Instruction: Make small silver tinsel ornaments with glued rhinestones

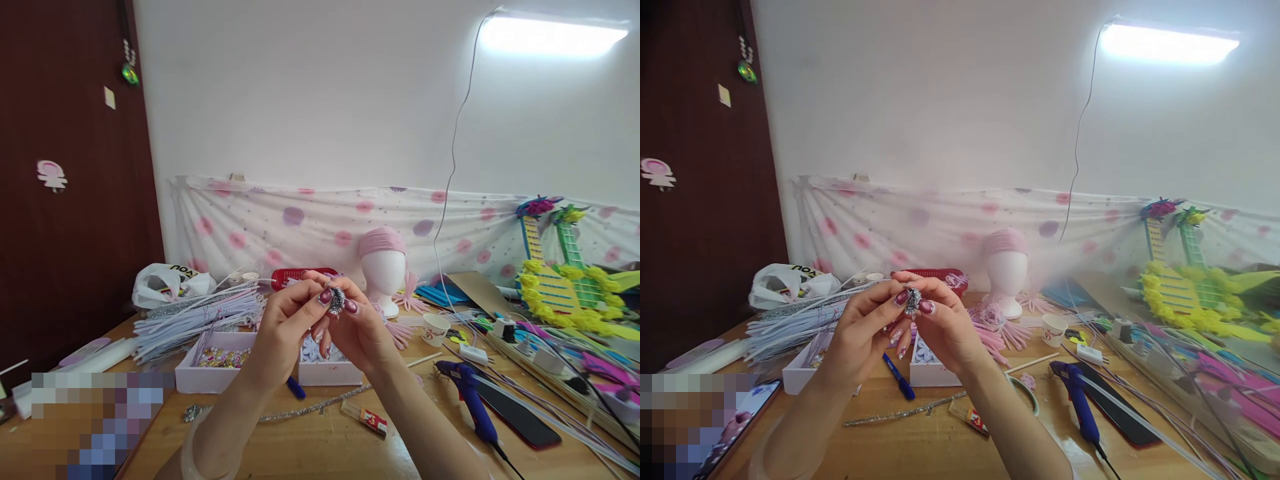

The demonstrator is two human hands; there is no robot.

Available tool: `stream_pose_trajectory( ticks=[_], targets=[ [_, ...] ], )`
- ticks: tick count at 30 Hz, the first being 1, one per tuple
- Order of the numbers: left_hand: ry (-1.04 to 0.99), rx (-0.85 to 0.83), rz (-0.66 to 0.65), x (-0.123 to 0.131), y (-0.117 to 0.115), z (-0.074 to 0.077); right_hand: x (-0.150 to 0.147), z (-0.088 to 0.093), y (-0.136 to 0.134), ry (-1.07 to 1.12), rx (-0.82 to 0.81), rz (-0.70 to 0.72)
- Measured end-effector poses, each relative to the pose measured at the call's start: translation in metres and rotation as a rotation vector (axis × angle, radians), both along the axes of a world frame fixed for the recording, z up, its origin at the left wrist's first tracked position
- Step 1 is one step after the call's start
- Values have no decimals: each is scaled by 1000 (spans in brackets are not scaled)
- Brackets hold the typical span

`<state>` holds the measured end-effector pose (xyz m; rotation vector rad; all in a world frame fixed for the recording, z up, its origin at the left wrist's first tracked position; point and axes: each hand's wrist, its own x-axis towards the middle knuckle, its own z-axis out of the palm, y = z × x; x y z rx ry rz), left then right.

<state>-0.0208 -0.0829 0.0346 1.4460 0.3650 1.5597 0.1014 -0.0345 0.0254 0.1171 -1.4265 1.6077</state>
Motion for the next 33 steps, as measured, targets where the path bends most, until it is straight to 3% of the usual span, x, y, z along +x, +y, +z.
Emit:
stream_pose_trajectory(
  ticks=[8, 24, 33],
  targets=[
    [-97, -110, -81, 6, 1, 4, -1, 2, -4, 19, -48, -146],
    [-208, -285, -271, 6, 1, 7, -1, -2, -3, 115, 87, -297],
    [-128, -197, -286, 1, 6, 4, 7, -1, 0, 70, 221, -345]
  ],
)
